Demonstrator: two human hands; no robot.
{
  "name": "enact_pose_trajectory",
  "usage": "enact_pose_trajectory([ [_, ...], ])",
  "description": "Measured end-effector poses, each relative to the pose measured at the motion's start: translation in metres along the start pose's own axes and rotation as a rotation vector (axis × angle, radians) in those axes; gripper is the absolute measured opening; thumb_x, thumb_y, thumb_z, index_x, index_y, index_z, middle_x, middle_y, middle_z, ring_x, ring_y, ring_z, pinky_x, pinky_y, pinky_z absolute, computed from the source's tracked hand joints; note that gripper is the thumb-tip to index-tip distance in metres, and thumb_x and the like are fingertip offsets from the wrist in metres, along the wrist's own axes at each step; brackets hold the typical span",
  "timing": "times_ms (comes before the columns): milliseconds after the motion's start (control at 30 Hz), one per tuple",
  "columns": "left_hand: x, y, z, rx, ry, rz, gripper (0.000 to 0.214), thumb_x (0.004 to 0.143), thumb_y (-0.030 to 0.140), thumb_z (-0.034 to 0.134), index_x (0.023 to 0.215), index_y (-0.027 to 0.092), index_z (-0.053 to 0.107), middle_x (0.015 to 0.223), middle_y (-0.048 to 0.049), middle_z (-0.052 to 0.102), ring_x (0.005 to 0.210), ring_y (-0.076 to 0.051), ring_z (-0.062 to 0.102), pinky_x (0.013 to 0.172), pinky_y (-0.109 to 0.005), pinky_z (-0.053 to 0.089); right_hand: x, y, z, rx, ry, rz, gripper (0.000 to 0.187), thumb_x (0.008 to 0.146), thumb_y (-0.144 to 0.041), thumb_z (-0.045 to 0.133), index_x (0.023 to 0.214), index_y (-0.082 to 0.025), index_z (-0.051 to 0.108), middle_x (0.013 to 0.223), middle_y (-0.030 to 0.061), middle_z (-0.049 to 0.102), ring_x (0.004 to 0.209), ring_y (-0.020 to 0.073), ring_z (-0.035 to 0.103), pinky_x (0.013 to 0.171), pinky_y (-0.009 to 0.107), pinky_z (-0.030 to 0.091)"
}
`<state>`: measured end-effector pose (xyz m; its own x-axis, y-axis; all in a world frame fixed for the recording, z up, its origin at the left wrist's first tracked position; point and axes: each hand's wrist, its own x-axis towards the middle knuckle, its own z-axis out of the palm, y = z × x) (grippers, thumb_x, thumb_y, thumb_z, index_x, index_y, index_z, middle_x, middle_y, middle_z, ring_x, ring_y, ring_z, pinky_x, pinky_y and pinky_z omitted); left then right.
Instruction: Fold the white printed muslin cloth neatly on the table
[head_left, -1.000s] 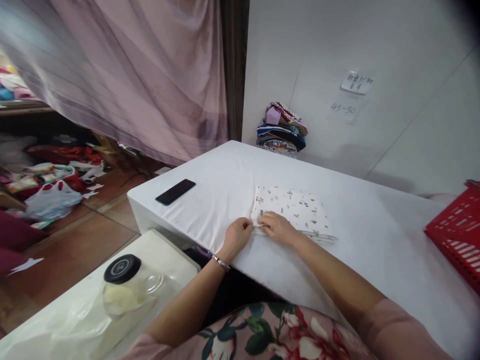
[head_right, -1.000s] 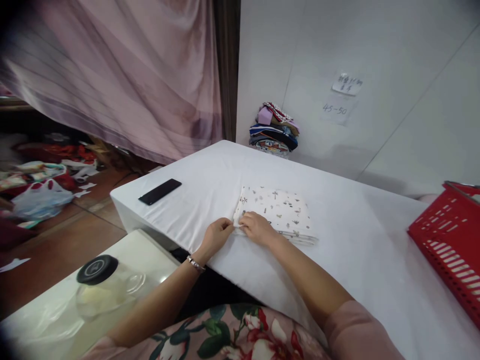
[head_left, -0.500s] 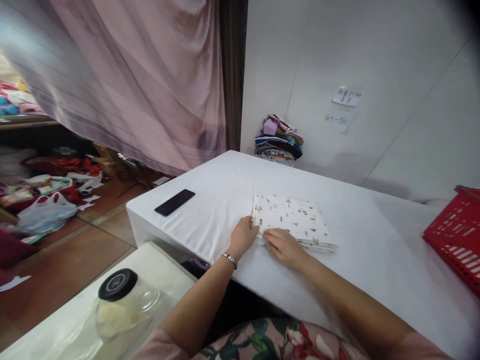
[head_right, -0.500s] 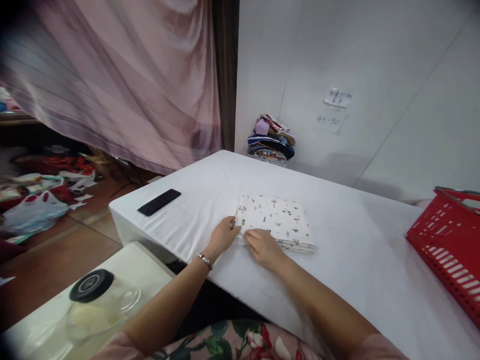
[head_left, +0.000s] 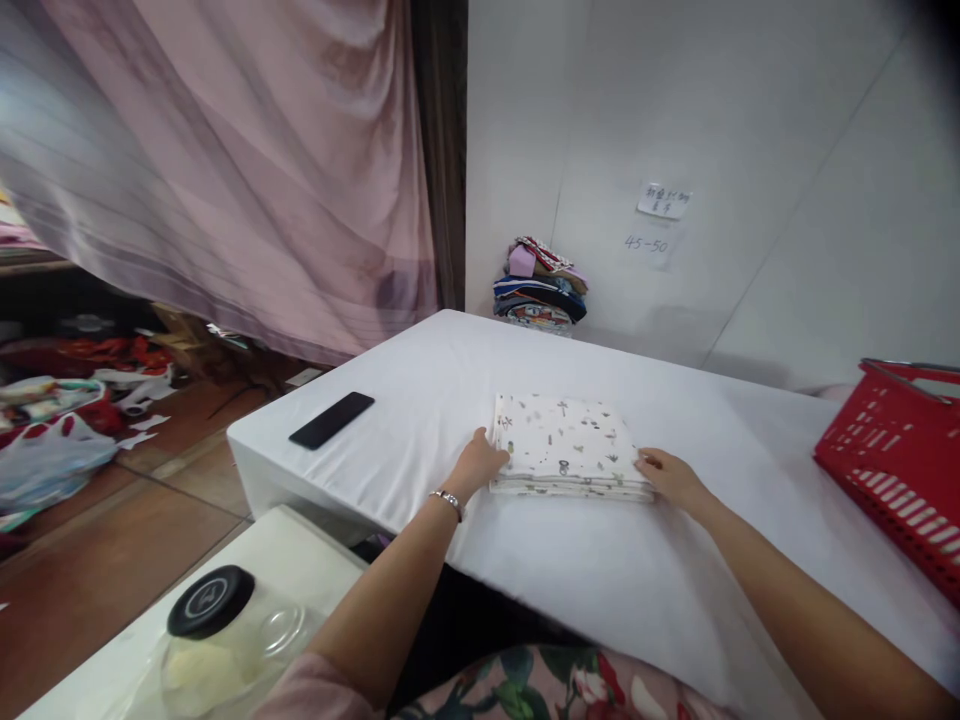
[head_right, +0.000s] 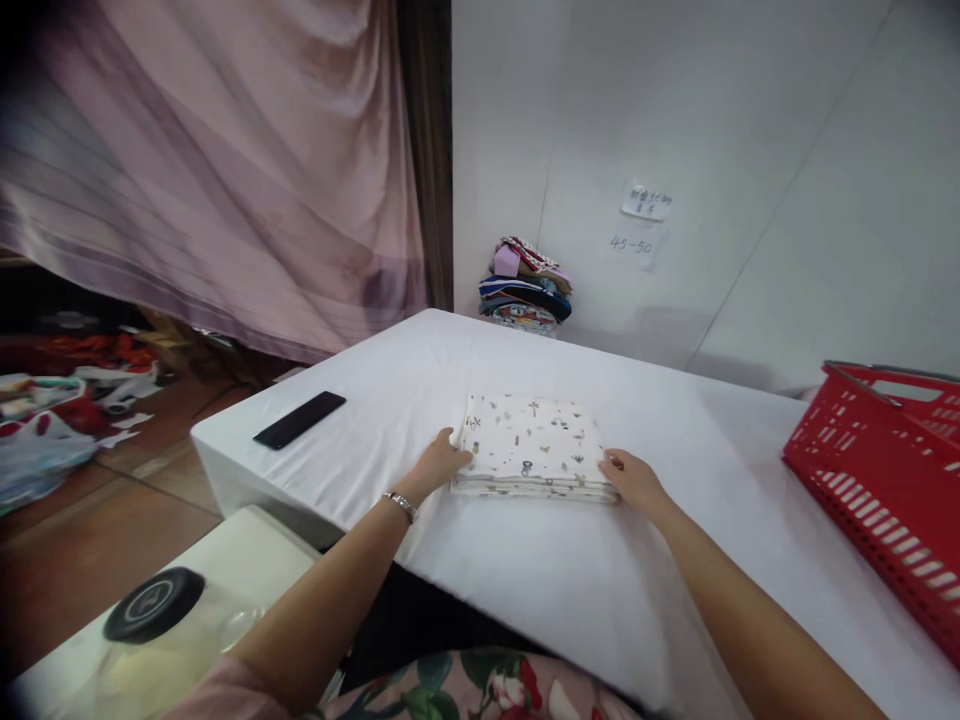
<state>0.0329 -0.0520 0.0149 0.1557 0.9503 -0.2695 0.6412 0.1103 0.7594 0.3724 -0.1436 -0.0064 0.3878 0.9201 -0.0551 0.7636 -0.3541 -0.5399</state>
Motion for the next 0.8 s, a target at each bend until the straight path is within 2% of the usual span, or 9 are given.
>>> enact_pose_trajectory([
  [67,0.001,0.002,-0.003,0.004,-0.013,-0.022,0.079,0.067,0.027,0.059,0.137,0.007,0.027,0.125,-0.0186,0.053,0.107,-0.024,0.055,0.081,-0.027,0.043,0.006,-0.008,-0.001,0.043,-0.072,0.103,0.052,0.078,-0.043,0.051,0.123,-0.017,0.053,0.103,0.0092,0.066,0.088,0.0216,0.062,0.079,0.032,0.047],
  [133,0.002,0.003,-0.005,0.013,-0.009,-0.034,0.075,0.067,0.027,0.059,0.135,0.008,0.031,0.126,-0.0185,0.053,0.109,-0.025,0.054,0.083,-0.028,0.042,0.010,-0.018,-0.001,0.063,-0.099,0.130,0.061,0.075,-0.045,0.057,0.128,-0.016,0.048,0.108,0.0115,0.063,0.090,0.0223,0.062,0.078,0.032,0.047],
  [233,0.002,0.002,-0.002,0.020,0.032,-0.028,0.071,0.068,0.027,0.058,0.133,0.011,0.033,0.119,-0.0171,0.058,0.105,-0.026,0.056,0.082,-0.030,0.042,0.014,-0.024,-0.003,0.108,-0.073,0.061,0.065,0.068,-0.039,0.064,0.128,-0.018,0.048,0.110,0.0112,0.062,0.094,0.0234,0.060,0.081,0.034,0.046],
  [300,-0.001,0.000,0.007,-0.014,0.032,-0.014,0.070,0.070,0.028,0.057,0.133,0.011,0.032,0.109,-0.0157,0.062,0.095,-0.024,0.060,0.077,-0.030,0.044,0.019,-0.019,-0.007,0.228,-0.049,0.016,0.068,0.069,-0.035,0.063,0.132,-0.019,0.043,0.106,0.0097,0.063,0.090,0.0219,0.062,0.079,0.033,0.047],
  [367,-0.007,-0.002,0.021,-0.066,-0.006,0.016,0.070,0.070,0.028,0.058,0.133,0.012,0.032,0.099,-0.0126,0.065,0.084,-0.021,0.063,0.071,-0.028,0.045,0.026,-0.008,-0.012,0.322,-0.027,0.030,0.072,0.069,-0.034,0.062,0.135,-0.018,0.039,0.102,0.0093,0.064,0.085,0.0210,0.064,0.074,0.031,0.049],
  [467,-0.021,-0.006,0.042,-0.115,-0.066,0.076,0.070,0.070,0.029,0.061,0.132,0.014,0.033,0.088,-0.0068,0.067,0.074,-0.017,0.062,0.067,-0.025,0.046,0.034,0.012,-0.015,0.237,0.008,0.080,0.065,0.068,-0.033,0.064,0.129,-0.016,0.048,0.100,0.0110,0.065,0.085,0.0231,0.064,0.072,0.032,0.049],
  [567,-0.034,-0.011,0.053,-0.149,-0.068,0.117,0.074,0.072,0.034,0.060,0.135,0.014,0.028,0.085,-0.0047,0.066,0.072,-0.017,0.062,0.066,-0.025,0.046,0.037,0.021,-0.014,0.037,0.000,0.078,0.058,0.070,-0.034,0.061,0.124,-0.015,0.054,0.105,0.0131,0.064,0.092,0.0268,0.062,0.077,0.035,0.048],
  [667,-0.041,-0.016,0.054,-0.174,-0.045,0.151,0.075,0.074,0.039,0.059,0.137,0.015,0.025,0.087,-0.0053,0.066,0.075,-0.018,0.062,0.067,-0.026,0.046,0.033,0.007,-0.011,-0.162,0.038,-0.056,0.055,0.072,-0.032,0.059,0.125,-0.017,0.053,0.120,0.0141,0.058,0.109,0.0313,0.054,0.090,0.041,0.042],
  [800,-0.045,-0.019,0.053,-0.194,-0.027,0.170,0.074,0.075,0.041,0.058,0.137,0.017,0.025,0.088,-0.0050,0.065,0.073,-0.017,0.062,0.065,-0.026,0.046,0.017,-0.041,0.006,-0.180,0.089,-0.422,0.049,0.082,-0.036,0.048,0.128,-0.019,0.049,0.138,0.0104,0.042,0.127,0.0265,0.038,0.104,0.042,0.031],
])
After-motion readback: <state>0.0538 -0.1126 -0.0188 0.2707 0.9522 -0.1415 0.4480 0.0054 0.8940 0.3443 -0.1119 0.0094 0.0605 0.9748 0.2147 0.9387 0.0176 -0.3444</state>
